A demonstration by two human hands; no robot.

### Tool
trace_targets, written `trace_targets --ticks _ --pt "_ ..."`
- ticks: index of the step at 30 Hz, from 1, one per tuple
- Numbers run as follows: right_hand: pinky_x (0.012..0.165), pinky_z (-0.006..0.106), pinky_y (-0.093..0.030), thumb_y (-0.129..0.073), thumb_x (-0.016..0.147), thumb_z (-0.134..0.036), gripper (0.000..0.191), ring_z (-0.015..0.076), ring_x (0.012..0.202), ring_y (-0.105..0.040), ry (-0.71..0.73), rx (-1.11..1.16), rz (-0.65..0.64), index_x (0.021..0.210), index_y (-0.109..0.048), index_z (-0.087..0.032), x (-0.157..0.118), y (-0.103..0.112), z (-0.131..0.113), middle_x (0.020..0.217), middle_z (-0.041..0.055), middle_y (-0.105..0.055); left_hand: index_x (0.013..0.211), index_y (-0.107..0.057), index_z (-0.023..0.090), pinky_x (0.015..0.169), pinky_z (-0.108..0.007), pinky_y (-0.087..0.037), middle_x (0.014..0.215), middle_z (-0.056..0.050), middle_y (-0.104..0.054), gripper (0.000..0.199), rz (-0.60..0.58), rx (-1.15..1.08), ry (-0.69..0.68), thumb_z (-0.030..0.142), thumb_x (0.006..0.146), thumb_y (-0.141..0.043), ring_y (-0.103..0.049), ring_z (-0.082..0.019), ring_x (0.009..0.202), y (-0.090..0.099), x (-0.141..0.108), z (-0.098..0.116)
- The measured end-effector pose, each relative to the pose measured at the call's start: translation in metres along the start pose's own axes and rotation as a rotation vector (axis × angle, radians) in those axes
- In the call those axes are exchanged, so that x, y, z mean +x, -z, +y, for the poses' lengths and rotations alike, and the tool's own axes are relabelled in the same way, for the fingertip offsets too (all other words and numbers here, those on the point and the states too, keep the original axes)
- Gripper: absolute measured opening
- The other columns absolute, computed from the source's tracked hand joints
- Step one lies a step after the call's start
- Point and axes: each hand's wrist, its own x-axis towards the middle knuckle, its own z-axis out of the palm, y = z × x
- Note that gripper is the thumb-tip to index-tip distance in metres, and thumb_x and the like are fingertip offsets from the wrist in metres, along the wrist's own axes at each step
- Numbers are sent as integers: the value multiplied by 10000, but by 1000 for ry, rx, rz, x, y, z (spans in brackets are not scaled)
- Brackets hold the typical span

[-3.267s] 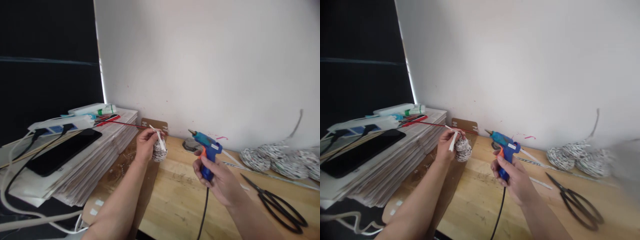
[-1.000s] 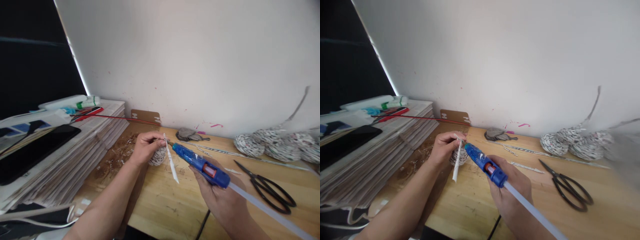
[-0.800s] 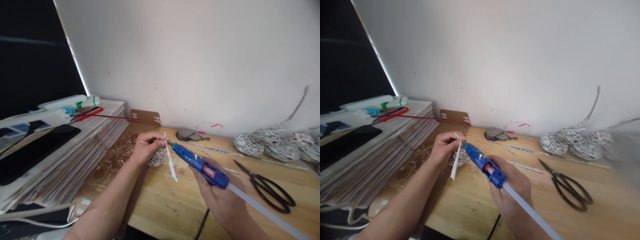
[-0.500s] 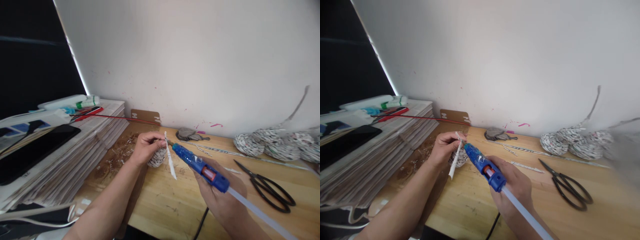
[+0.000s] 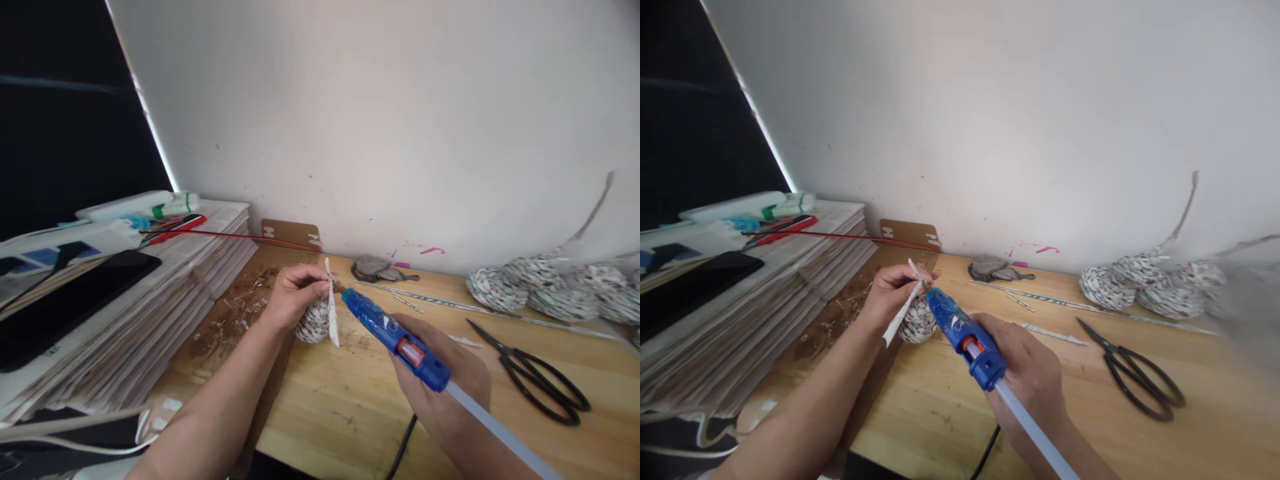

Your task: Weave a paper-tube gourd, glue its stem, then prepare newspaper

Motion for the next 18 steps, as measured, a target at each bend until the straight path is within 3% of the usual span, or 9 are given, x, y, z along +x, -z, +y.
trace_targets --ticks 12,18 --pt "674 271 -577 -609 896 -216 241 179 718 -731 -17 -9 -17 1132 -616 -267 -1 1 -1 891 4 -761 713 -803 224 671 -254 -575 740 -25 -775 181 30 -103 12 328 626 -923 -698 -139 648 1 0 -5" --pt "583 240 -551 -628 906 -259 169 155 607 -690 -80 4 -32 1074 -636 -275 -1 0 0 765 -28 -724 737 -815 239 613 -223 -557 682 -27 -763 149 -55 -82 11 340 670 -902 -668 -113 568 -1 -1 -2"
